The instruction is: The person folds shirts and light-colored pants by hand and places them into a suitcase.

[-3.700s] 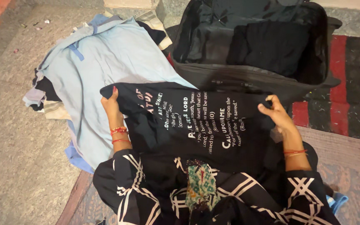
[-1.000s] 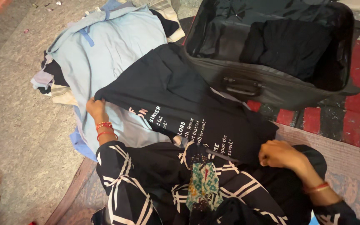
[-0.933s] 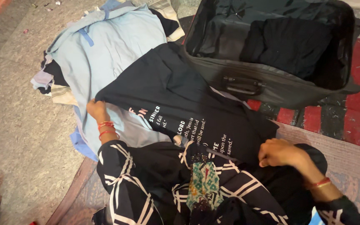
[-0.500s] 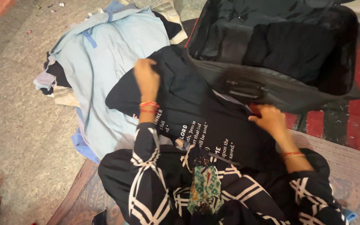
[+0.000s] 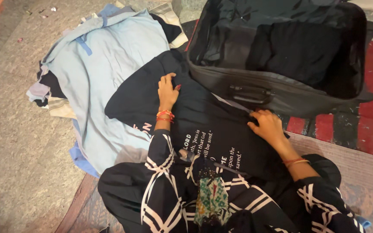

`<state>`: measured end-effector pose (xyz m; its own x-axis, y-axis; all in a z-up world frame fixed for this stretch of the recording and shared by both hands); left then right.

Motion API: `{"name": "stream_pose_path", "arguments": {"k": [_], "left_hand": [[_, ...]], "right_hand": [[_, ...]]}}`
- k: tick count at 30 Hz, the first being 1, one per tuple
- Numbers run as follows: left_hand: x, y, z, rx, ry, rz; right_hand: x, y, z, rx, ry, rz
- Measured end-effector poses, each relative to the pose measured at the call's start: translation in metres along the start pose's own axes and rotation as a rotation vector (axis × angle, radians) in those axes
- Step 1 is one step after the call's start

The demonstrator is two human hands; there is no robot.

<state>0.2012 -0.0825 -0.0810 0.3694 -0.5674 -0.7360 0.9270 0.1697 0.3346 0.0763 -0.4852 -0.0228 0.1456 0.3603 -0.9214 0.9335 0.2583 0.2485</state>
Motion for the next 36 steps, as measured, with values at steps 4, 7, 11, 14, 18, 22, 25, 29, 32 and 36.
{"name": "stream_pose_path", "arguments": {"k": [4,7,11,14,18,22,25,29,32,36], "left_hand": [[-0.030,0.015,0.010,0.000,0.017,0.064],[-0.058,0.020,0.024,-0.010,0.067,0.116],[-0.056,0.022,0.010,-0.185,0.131,-0.016],[-0.047,0.029,-0.010,-0.163,0.197,0.048],[-0.035,0.035,-0.044,-0.252,0.105,0.205],[-0.045,0.033,-0.071,-0.329,-0.266,0.521],[-0.053,0.036,-0.104,-0.304,-0.859,0.692],[-0.087,0.021,-0.116,-0.316,-1.218,0.707],[-0.098,0.018,-0.066,-0.123,-1.287,0.099],[-0.114,0.007,-0.065,0.025,-0.553,-0.041]], "right_hand": [[-0.006,0.000,0.008,0.109,-0.003,-0.040],[-0.023,0.002,0.009,0.122,0.075,0.014],[-0.037,-0.001,-0.008,0.057,0.099,0.054],[-0.024,-0.004,-0.031,-0.005,0.154,-0.056],[0.011,-0.015,-0.061,-0.082,0.425,-0.396],[0.009,-0.007,-0.052,-0.157,0.422,-0.254],[0.013,-0.005,-0.040,-0.158,0.354,-0.218],[0.013,-0.004,-0.034,-0.153,0.232,-0.172],[0.019,-0.005,-0.028,-0.079,0.204,-0.224],[0.024,-0.002,-0.014,0.035,0.217,-0.275]]}}
Point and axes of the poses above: each hand's wrist, its own y-axis towards the middle knuckle, its own x-axis out of the palm, z = x × y, the point moved 9 cm from there along y, towards the middle knuckle, and after that the axes turned 6 degrees about x, right-handed, at the moved point
